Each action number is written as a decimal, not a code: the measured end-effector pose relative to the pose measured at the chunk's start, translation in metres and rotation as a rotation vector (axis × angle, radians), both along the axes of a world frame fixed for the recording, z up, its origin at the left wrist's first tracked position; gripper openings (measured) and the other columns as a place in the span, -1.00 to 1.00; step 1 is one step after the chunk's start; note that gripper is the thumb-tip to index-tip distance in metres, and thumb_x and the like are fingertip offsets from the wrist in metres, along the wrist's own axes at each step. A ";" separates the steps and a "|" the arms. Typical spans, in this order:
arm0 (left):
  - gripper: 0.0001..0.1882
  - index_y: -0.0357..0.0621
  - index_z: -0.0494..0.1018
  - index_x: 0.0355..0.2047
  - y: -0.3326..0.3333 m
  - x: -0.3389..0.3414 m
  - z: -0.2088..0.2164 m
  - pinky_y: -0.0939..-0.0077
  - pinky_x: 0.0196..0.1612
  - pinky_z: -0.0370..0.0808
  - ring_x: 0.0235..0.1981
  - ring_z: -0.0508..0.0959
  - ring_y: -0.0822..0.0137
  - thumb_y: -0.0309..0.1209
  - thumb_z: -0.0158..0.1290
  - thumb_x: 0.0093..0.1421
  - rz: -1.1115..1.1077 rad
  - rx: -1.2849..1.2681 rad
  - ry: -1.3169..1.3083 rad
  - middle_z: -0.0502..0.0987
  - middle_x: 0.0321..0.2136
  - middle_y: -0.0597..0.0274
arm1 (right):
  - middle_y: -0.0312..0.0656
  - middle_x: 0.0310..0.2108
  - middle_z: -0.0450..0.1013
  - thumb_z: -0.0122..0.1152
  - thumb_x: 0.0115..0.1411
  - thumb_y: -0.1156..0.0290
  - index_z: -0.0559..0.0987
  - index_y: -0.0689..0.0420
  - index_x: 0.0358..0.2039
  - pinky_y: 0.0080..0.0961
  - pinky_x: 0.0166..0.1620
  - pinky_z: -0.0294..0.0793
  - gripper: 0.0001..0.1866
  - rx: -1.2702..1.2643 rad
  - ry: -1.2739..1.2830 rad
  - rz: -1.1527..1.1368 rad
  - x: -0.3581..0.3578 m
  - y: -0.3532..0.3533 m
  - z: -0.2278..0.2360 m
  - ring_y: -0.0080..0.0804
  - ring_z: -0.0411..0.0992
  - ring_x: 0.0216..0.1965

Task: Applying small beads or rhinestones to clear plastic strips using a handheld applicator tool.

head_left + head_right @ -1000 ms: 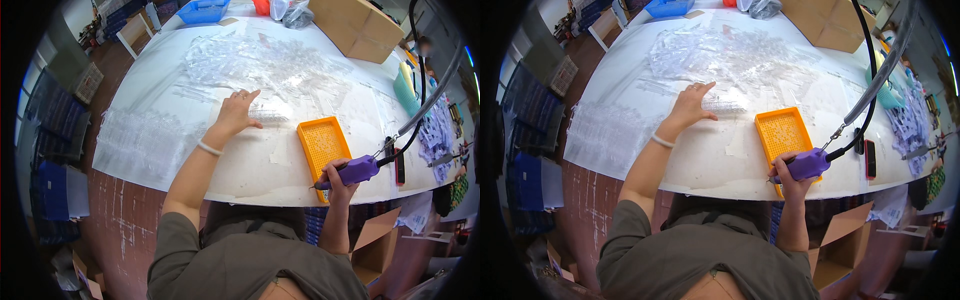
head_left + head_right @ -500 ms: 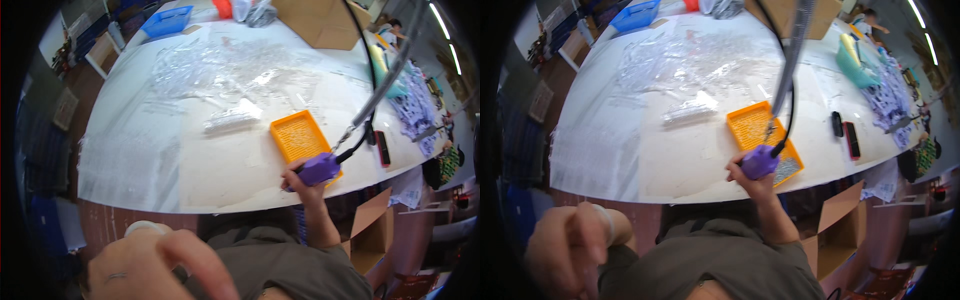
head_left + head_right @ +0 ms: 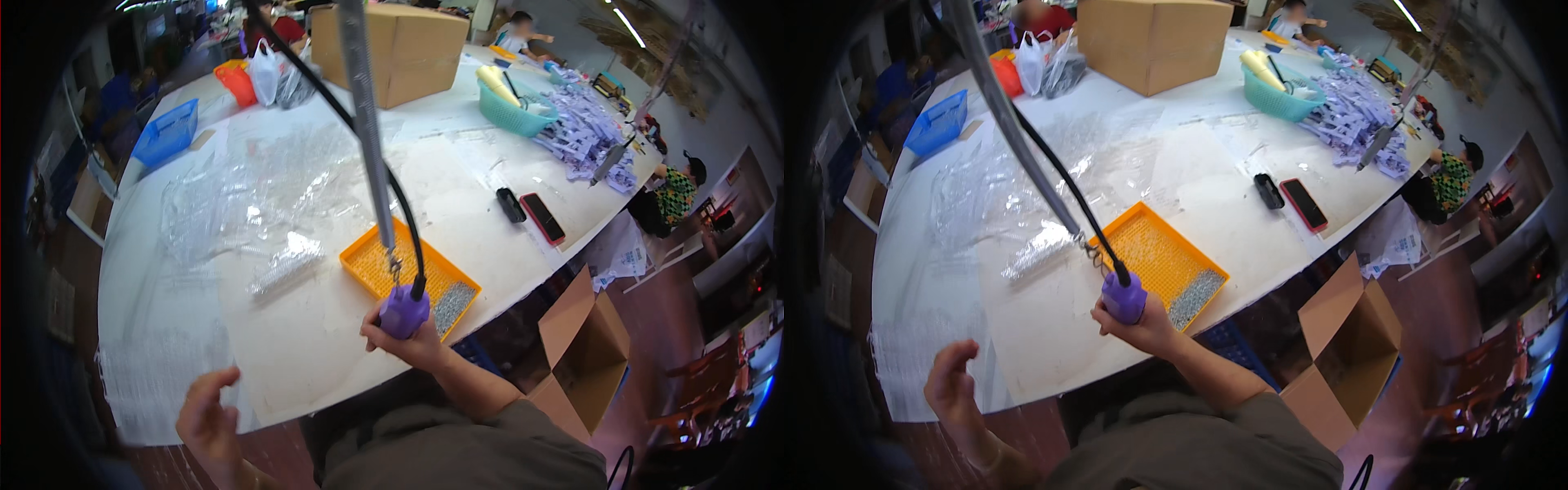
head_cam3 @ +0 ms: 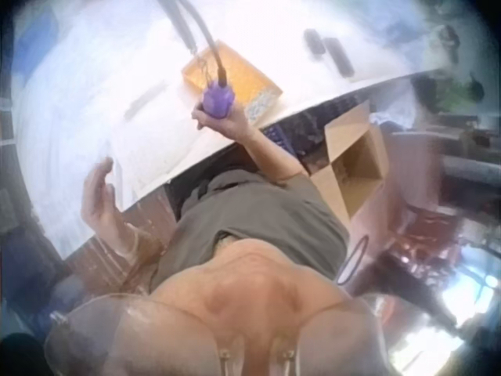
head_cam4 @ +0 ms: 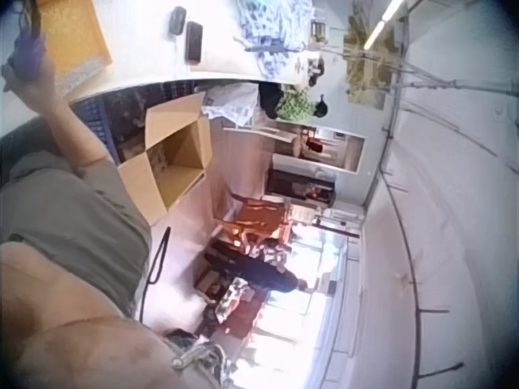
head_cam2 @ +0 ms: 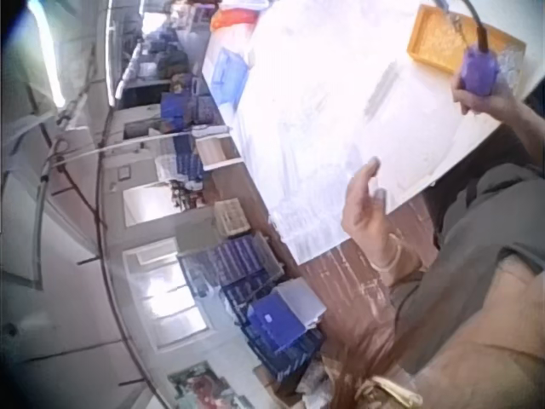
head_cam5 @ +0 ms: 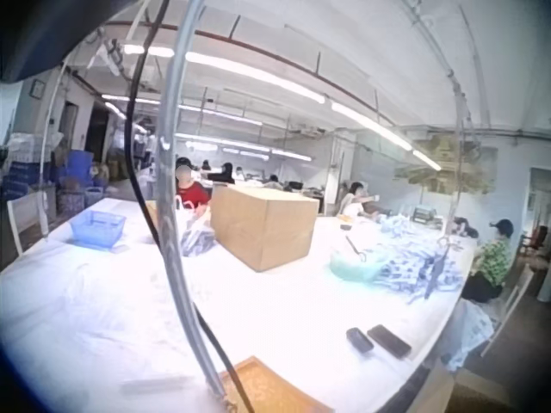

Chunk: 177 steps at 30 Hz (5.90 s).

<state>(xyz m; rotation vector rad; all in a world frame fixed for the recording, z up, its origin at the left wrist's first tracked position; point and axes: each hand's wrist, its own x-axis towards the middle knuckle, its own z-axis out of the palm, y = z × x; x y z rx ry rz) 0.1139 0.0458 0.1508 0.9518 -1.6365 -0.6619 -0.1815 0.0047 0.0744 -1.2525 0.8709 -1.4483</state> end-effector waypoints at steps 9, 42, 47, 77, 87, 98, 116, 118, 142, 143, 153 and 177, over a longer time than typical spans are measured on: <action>-0.70 -0.36 0.46 0.02 -0.004 0.062 -0.043 0.46 0.07 0.45 -0.06 0.55 0.33 -0.54 0.03 0.29 0.629 0.160 0.259 0.57 -0.09 0.07 | -0.18 -0.51 0.43 0.19 0.11 0.66 0.46 0.19 -0.30 -0.59 -0.51 0.43 -0.84 -0.041 0.062 -0.202 -0.018 -0.004 -0.012 -0.49 0.39 -0.63; -0.50 -0.15 0.50 -0.01 -0.017 -0.085 -0.131 0.27 0.00 0.47 -0.08 0.52 0.08 -0.59 0.21 -0.03 -0.173 0.059 -0.483 0.55 -0.06 0.07 | -0.15 -0.54 0.47 0.19 0.09 0.71 0.47 0.28 -0.39 -0.63 -0.47 0.48 -0.90 -0.119 0.140 -0.261 -0.022 -0.001 0.000 -0.49 0.47 -0.62; -0.51 -0.17 0.50 -0.01 -0.017 -0.086 -0.129 0.27 0.00 0.46 -0.08 0.52 0.06 -0.60 0.22 -0.03 -0.159 -0.035 -0.489 0.55 -0.07 0.04 | -0.16 -0.53 0.47 0.21 0.10 0.71 0.46 0.26 -0.38 -0.60 -0.45 0.49 -0.87 -0.105 0.072 -0.259 -0.023 0.000 -0.001 -0.49 0.47 -0.61; -0.59 -0.07 0.32 -0.02 -0.236 -0.064 -0.122 0.20 -0.24 0.46 -0.34 0.60 0.12 -0.50 0.10 0.10 0.073 0.122 -0.751 0.55 -0.29 0.09 | -0.14 -0.52 0.46 0.18 0.11 0.67 0.43 0.24 -0.31 -0.59 -0.47 0.52 -0.85 -0.046 0.063 -0.207 -0.028 0.001 -0.005 -0.48 0.46 -0.63; -0.45 -0.02 0.28 0.03 -0.268 -0.057 -0.127 0.18 -0.15 0.40 -0.23 0.58 0.09 -0.51 0.21 0.03 0.121 0.066 -0.914 0.57 -0.22 0.13 | -0.14 -0.51 0.46 0.20 0.09 0.65 0.42 0.24 -0.30 -0.60 -0.48 0.51 -0.83 -0.029 0.076 -0.230 -0.027 -0.001 -0.001 -0.48 0.46 -0.63; -0.15 0.03 0.31 0.12 -0.245 -0.063 -0.129 0.17 0.17 0.25 0.14 0.38 0.11 -0.21 0.43 -0.22 0.280 -0.204 -0.864 0.42 0.08 0.12 | -0.20 -0.51 0.42 0.22 0.09 0.61 0.45 0.23 -0.29 -0.61 -0.47 0.45 -0.83 0.007 0.092 -0.305 -0.024 0.003 -0.006 -0.50 0.42 -0.61; -0.65 -0.07 0.55 -0.08 -0.026 0.124 -0.089 0.20 -0.07 0.45 -0.16 0.55 0.01 -0.26 0.19 0.12 1.073 0.314 -0.977 0.61 -0.24 0.02 | -0.22 -0.49 0.42 0.25 0.09 0.55 0.49 0.24 -0.31 -0.60 -0.47 0.38 -0.85 0.024 0.118 -0.308 -0.029 0.000 -0.010 -0.52 0.38 -0.58; -0.66 -0.05 0.55 -0.09 -0.023 0.132 -0.088 0.21 -0.09 0.47 -0.16 0.57 0.03 -0.28 0.20 0.12 1.077 0.332 -0.897 0.62 -0.26 0.02 | -0.18 -0.52 0.46 0.25 0.04 0.65 0.50 0.25 -0.35 -0.61 -0.47 0.45 -0.85 0.001 0.065 -0.309 -0.021 -0.002 -0.005 -0.48 0.45 -0.61; -0.74 -0.14 0.57 -0.21 -0.106 -0.039 -0.149 0.33 -0.10 0.48 -0.18 0.54 0.16 -0.51 0.23 0.03 0.202 0.041 -0.554 0.60 -0.28 0.15 | -0.14 -0.51 0.49 0.24 0.10 0.69 0.50 0.26 -0.33 -0.60 -0.46 0.52 -0.87 -0.075 0.092 -0.230 -0.026 -0.003 -0.002 -0.48 0.50 -0.59; -0.74 -0.14 0.56 -0.22 -0.103 -0.044 -0.150 0.31 -0.10 0.47 -0.17 0.53 0.13 -0.52 0.22 0.02 0.204 0.027 -0.547 0.59 -0.28 0.13 | -0.14 -0.51 0.49 0.23 0.10 0.70 0.49 0.26 -0.34 -0.60 -0.47 0.52 -0.87 -0.095 0.085 -0.221 -0.029 -0.004 -0.001 -0.48 0.49 -0.60; -0.72 -0.19 0.55 -0.21 -0.081 -0.061 -0.142 0.32 -0.10 0.47 -0.17 0.53 0.09 -0.58 0.21 0.01 0.210 0.010 -0.528 0.57 -0.24 0.09 | -0.14 -0.50 0.54 0.26 0.10 0.63 0.55 0.28 -0.35 -0.71 -0.50 0.48 -0.91 -0.280 0.025 -0.293 -0.056 -0.055 0.052 -0.56 0.49 -0.62; -0.73 -0.21 0.58 -0.21 -0.094 -0.057 -0.155 0.44 -0.05 0.53 -0.05 0.51 0.22 -0.67 0.14 0.06 0.171 0.128 -0.350 0.57 -0.16 0.18 | -0.16 -0.43 0.53 0.21 0.17 0.59 0.55 0.26 -0.31 -0.66 -0.43 0.44 -0.93 -0.175 0.089 -0.235 -0.047 -0.122 0.009 -0.53 0.48 -0.55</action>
